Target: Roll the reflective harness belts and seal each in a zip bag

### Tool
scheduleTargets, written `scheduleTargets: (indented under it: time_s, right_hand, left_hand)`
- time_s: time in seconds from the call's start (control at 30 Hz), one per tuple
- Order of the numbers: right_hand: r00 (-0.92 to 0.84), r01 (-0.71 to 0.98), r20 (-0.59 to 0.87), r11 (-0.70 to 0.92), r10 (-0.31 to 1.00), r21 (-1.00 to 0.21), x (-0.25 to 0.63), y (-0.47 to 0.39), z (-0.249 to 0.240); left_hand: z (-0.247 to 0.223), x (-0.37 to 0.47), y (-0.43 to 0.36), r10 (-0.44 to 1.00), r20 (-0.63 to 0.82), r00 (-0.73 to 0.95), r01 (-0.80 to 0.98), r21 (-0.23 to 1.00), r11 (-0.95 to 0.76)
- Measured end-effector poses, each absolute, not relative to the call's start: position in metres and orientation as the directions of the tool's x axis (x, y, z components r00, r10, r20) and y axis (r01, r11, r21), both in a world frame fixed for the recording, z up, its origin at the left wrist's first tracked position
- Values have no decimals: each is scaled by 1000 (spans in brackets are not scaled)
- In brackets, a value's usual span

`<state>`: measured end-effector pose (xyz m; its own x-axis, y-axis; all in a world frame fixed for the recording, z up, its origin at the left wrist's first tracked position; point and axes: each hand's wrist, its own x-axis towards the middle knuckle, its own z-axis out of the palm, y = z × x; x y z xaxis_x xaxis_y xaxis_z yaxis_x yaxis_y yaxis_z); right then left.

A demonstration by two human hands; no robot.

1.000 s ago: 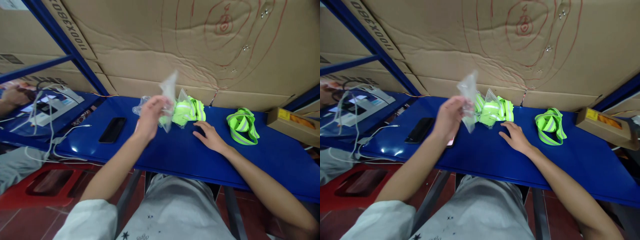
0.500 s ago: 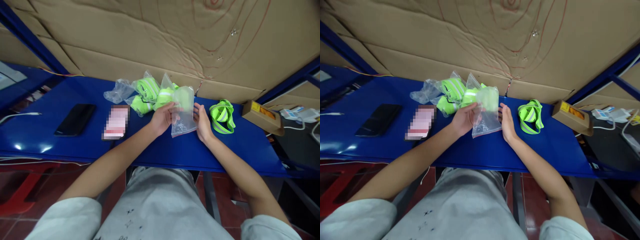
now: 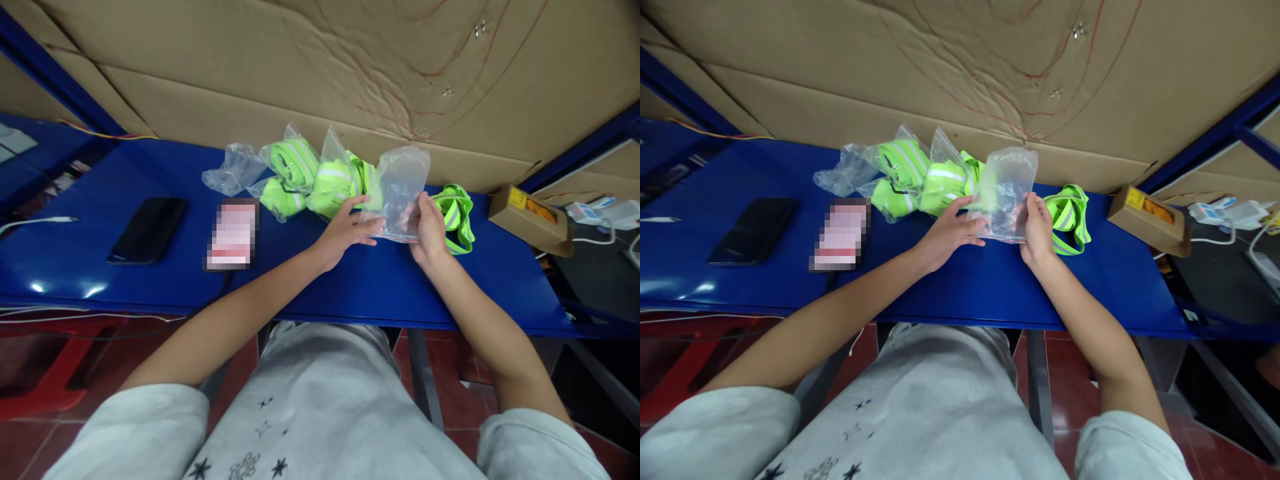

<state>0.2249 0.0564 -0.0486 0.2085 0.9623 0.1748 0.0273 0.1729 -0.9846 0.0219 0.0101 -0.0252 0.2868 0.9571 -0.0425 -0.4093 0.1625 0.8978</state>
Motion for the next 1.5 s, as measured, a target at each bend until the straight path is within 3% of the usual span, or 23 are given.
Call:
scheduleTargets:
  time_s: [0.17, 0.33, 0.47, 0.6, 0.8, 0.97, 1.07, 1.3, 1.5]
  right_hand:
    - [233, -32, 128, 139, 964, -990, 222, 57, -50]
    - [226, -182, 81, 124, 971, -975, 210, 46, -38]
    - [75, -190, -7, 8, 997, -982, 208, 40, -29]
    - [-70, -94, -136, -142, 988, -985, 207, 38, -27]
    - [-22, -30, 11, 10, 1000, -999, 208, 39, -33]
    - [41, -28, 147, 148, 988, -989, 218, 48, -31]
    - [22, -42, 111, 112, 994, -993, 222, 54, -31]
    - [-81, -72, -103, -109, 991, -991, 218, 55, -37]
    - [-75, -65, 4, 0, 997, -998, 220, 52, -30]
  left_hand:
    - [-31, 22, 12, 972, 15, 235, -335, 940, 67]
    - [-32, 17, 16, 982, 47, 184, -383, 923, 28]
    - [-33, 16, 19, 982, 73, 171, -437, 899, 9]
    - [-36, 15, 23, 991, 115, 66, -432, 899, -75]
    - [-34, 14, 25, 993, 113, 37, -407, 909, -88]
    - [-35, 12, 22, 975, -8, 222, -371, 924, 92]
    - [-37, 15, 18, 956, -46, 290, -344, 927, 149]
    - [-38, 15, 18, 977, -50, 207, -322, 939, 116]
    - [-37, 14, 20, 976, 32, 216, -244, 970, 22]
